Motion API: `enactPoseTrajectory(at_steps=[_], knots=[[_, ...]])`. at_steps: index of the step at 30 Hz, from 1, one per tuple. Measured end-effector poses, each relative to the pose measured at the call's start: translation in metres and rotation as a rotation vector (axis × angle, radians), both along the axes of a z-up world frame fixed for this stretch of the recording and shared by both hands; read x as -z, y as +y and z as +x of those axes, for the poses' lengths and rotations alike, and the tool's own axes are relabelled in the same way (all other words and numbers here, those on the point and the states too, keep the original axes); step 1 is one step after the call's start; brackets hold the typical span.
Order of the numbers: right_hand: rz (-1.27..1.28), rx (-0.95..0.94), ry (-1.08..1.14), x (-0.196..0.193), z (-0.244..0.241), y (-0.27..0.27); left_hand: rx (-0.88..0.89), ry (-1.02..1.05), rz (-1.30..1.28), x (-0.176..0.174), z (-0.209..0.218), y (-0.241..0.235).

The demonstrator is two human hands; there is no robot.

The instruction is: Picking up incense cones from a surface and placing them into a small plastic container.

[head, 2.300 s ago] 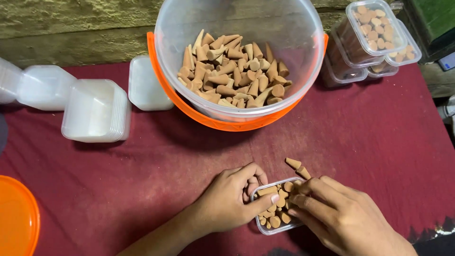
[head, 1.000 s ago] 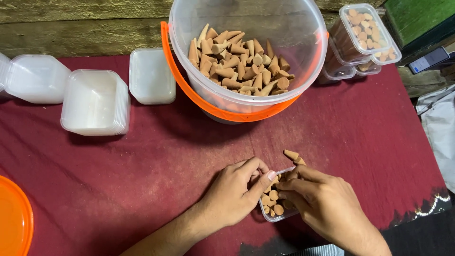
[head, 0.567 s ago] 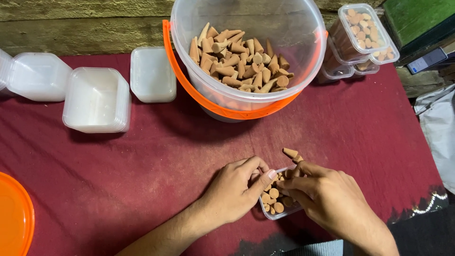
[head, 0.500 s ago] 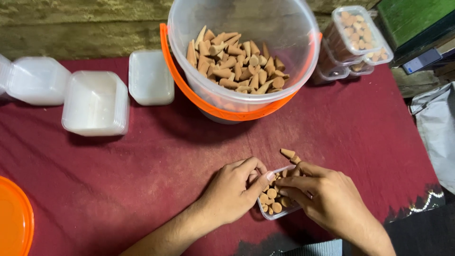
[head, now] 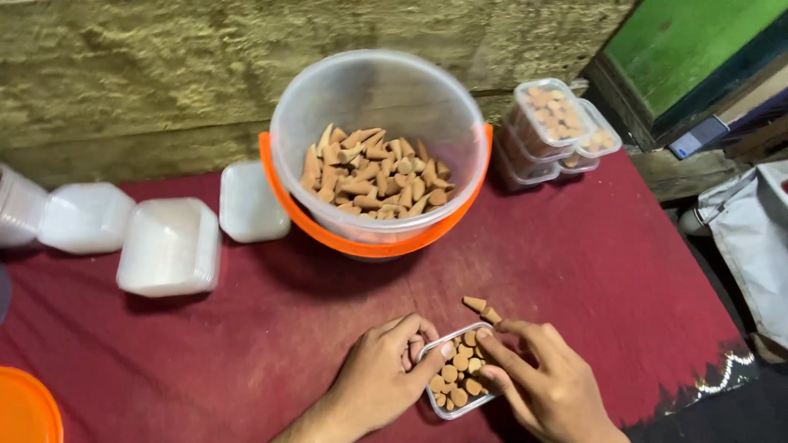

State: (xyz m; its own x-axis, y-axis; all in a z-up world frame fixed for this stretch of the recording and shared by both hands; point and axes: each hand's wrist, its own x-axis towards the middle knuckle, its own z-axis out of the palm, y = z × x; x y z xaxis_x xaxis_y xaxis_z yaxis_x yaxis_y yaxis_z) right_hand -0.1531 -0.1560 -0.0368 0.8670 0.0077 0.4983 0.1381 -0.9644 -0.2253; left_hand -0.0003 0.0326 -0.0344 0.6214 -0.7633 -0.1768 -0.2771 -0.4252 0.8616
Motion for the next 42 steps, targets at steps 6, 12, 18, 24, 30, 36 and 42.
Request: enactPoseTrajectory(at_steps=[6, 12, 18, 24, 30, 36, 42], knots=[[-0.167, 0.092, -0.057, -0.006, 0.009, 0.011, 0.057, -0.175, -0.111, 0.008, -0.002, 0.000], [-0.208, 0.121, -0.055, -0.017, 0.016, 0.015, 0.032, -0.244, -0.218, 0.008, 0.001, -0.003], [0.194, -0.008, -0.180, -0.013, -0.003, 0.002, 0.048, -0.436, -0.231, 0.003, -0.003, -0.001], [0.211, -0.005, -0.153, 0.005, -0.017, -0.021, 0.402, -0.985, -0.258, 0.009, -0.021, 0.003], [0.157, 0.065, -0.157, 0.010, -0.010, -0.040, 0.363, -1.378, -0.088, 0.038, -0.038, -0.007], [0.173, -0.054, -0.004, 0.012, 0.006, -0.050, 0.387, -1.479, -0.188, 0.073, -0.027, -0.011], [0.161, -0.114, 0.047, 0.043, 0.021, -0.048, 0.394, -1.870, -0.221, 0.100, -0.004, -0.018]])
